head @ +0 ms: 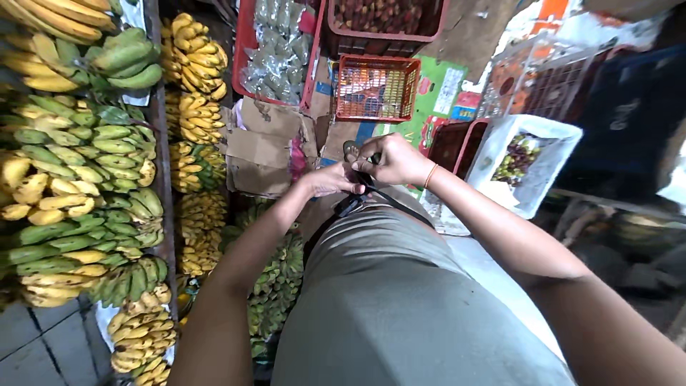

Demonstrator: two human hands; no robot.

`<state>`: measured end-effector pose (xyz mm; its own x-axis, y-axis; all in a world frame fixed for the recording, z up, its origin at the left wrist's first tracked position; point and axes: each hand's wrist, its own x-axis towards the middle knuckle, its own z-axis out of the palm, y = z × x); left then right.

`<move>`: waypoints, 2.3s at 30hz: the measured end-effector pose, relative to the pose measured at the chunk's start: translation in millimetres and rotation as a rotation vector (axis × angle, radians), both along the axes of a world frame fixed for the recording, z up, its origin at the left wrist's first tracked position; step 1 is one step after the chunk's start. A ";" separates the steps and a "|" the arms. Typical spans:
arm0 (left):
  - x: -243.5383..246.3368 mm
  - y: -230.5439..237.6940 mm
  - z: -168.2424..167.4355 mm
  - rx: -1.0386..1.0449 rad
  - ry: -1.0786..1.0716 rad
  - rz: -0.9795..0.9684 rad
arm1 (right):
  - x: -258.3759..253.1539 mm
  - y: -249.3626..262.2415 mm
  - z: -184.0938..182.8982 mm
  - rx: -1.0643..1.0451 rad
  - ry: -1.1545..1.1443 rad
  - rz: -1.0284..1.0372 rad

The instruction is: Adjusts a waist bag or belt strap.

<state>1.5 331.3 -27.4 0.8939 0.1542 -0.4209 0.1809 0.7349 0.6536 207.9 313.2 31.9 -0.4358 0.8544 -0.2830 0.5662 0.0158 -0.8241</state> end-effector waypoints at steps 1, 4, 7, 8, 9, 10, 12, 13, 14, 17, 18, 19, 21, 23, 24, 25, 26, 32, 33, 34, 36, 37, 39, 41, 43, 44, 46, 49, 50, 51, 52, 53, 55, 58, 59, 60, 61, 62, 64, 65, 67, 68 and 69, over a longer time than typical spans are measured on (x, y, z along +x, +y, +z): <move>2.7 1.0 1.9 0.007 0.013 -0.005 | 1.1 -1.9 -2.0 -0.002 0.002 -0.005; 8.9 1.2 10.8 0.185 0.215 -0.035 | 5.1 -12.3 -8.5 -0.041 -0.044 0.024; 7.4 -12.1 23.6 0.494 0.550 -0.009 | 7.3 -28.4 -15.8 -0.099 -0.076 -0.020; 7.8 -19.9 31.4 0.540 0.630 0.029 | 6.7 -33.0 -14.1 -0.147 -0.101 -0.046; 9.3 -26.5 41.6 0.567 0.684 0.074 | 6.0 -36.0 -12.0 -0.194 -0.126 -0.061; 10.6 -32.1 51.6 0.593 0.697 0.109 | 5.0 -37.5 -11.2 -0.232 -0.144 -0.074; 10.3 -46.1 63.0 0.674 0.646 0.153 | 2.2 -40.0 -11.0 -0.299 -0.166 -0.084; 8.4 -50.3 64.8 0.716 0.618 0.153 | 0.9 -38.8 -11.3 -0.329 -0.167 -0.081; 6.3 -52.4 66.7 0.734 0.599 0.143 | 0.5 -38.1 -12.2 -0.350 -0.159 -0.080; 5.4 -53.1 73.6 0.815 0.617 0.089 | 5.7 -34.9 -15.9 -0.422 -0.071 -0.087; 7.3 -53.9 72.8 0.915 0.618 0.066 | 8.1 -32.8 -15.5 -0.467 -0.040 -0.081; 9.6 -54.4 71.1 1.014 0.604 0.040 | 9.6 -30.8 -14.8 -0.514 -0.005 -0.078; 15.7 -51.2 72.6 1.068 0.595 -0.060 | 9.3 -28.6 -13.0 -0.627 0.050 -0.098; 21.4 -47.0 74.2 1.032 0.615 -0.114 | 8.2 -28.0 -16.7 -0.705 0.084 -0.139; 21.8 -46.9 71.2 1.043 0.622 -0.099 | 9.0 -27.9 -18.8 -0.722 0.107 -0.154; 21.2 -48.4 67.1 1.073 0.617 -0.063 | 10.8 -27.7 -20.7 -0.728 0.137 -0.152; 20.7 -50.4 63.8 1.113 0.594 -0.015 | 14.0 -27.2 -22.2 -0.731 0.171 -0.133; 20.4 -58.0 59.3 1.187 0.502 0.108 | 35.4 -36.7 -32.0 -0.799 0.464 -0.066; 19.8 -57.6 58.8 1.189 0.502 0.121 | 37.1 -37.8 -36.6 -0.807 0.502 -0.050; 19.3 -57.0 59.5 1.177 0.505 0.125 | 37.7 -38.6 -40.2 -0.828 0.526 -0.054; 19.1 -56.9 60.9 1.164 0.503 0.132 | 37.0 -39.6 -44.4 -0.850 0.551 -0.080; 19.0 -56.9 61.2 1.165 0.502 0.134 | 35.8 -40.0 -45.5 -0.857 0.553 -0.104; 19.1 -56.2 63.5 1.180 0.504 0.147 | 33.3 -40.2 -45.8 -0.864 0.550 -0.145; 18.3 -52.5 66.9 1.172 0.521 0.168 | 31.5 -40.2 -48.3 -0.821 0.593 -0.150; 15.6 -48.6 69.0 1.124 0.521 0.201 | 31.8 -41.5 -51.2 -0.764 0.641 -0.135; 13.7 -47.1 69.9 1.099 0.517 0.211 | 32.8 -42.2 -51.8 -0.743 0.653 -0.121; 10.6 -47.1 71.8 1.064 0.493 0.225 | 36.2 -44.3 -49.8 -0.721 0.650 -0.103; 9.1 -44.7 68.7 0.922 0.423 0.160 | 36.6 -46.6 -47.6 -0.706 0.636 -0.105; 8.0 -42.6 67.0 0.839 0.412 0.109 | 34.1 -49.0 -47.8 -0.713 0.644 -0.111; 6.7 -38.0 63.6 0.752 0.396 0.075 | 33.0 -48.5 -49.4 -0.711 0.641 -0.088; 4.4 -34.9 58.5 0.675 0.371 0.061 | 32.0 -49.4 -53.3 -0.700 0.638 -0.051; 2.9 -32.0 52.7 0.613 0.345 0.055 | 32.6 -50.3 -59.1 -0.683 0.627 -0.011; 8.7 -20.1 48.0 0.531 0.338 0.033 | 40.2 -40.9 -63.6 -0.683 0.587 0.034; 15.4 -7.7 55.5 0.281 0.510 -0.049 | 42.4 -29.1 -60.8 -0.734 0.498 0.083; 16.5 -5.7 55.5 0.174 0.560 -0.052 | 41.7 -24.5 -57.7 -0.747 0.462 0.119; 17.0 -6.3 52.7 0.095 0.595 -0.031 | 40.4 -19.6 -54.9 -0.756 0.427 0.157; 17.6 -8.0 48.5 0.038 0.617 -0.003 | 39.8 -14.9 -52.5 -0.757 0.399 0.190; 19.0 -9.5 46.1 -0.006 0.636 0.045 | 40.7 -10.0 -51.7 -0.752 0.380 0.220; 21.4 -14.4 48.6 -0.076 0.666 0.168 | 42.6 -2.5 -49.9 -0.753 0.365 0.264; 21.4 -18.7 50.7 -0.057 0.656 0.221 | 43.2 -0.8 -49.2 -0.750 0.362 0.273; 17.8 -29.1 53.0 0.195 0.605 0.254 | 42.5 -0.3 -51.1 -0.734 0.365 0.268; 16.3 -34.6 53.1 0.385 0.596 0.262 | 41.9 -2.0 -52.6 -0.728 0.371 0.246; 16.1 -39.9 55.6 0.568 0.619 0.266 | 41.1 -4.6 -53.0 -0.713 0.381 0.212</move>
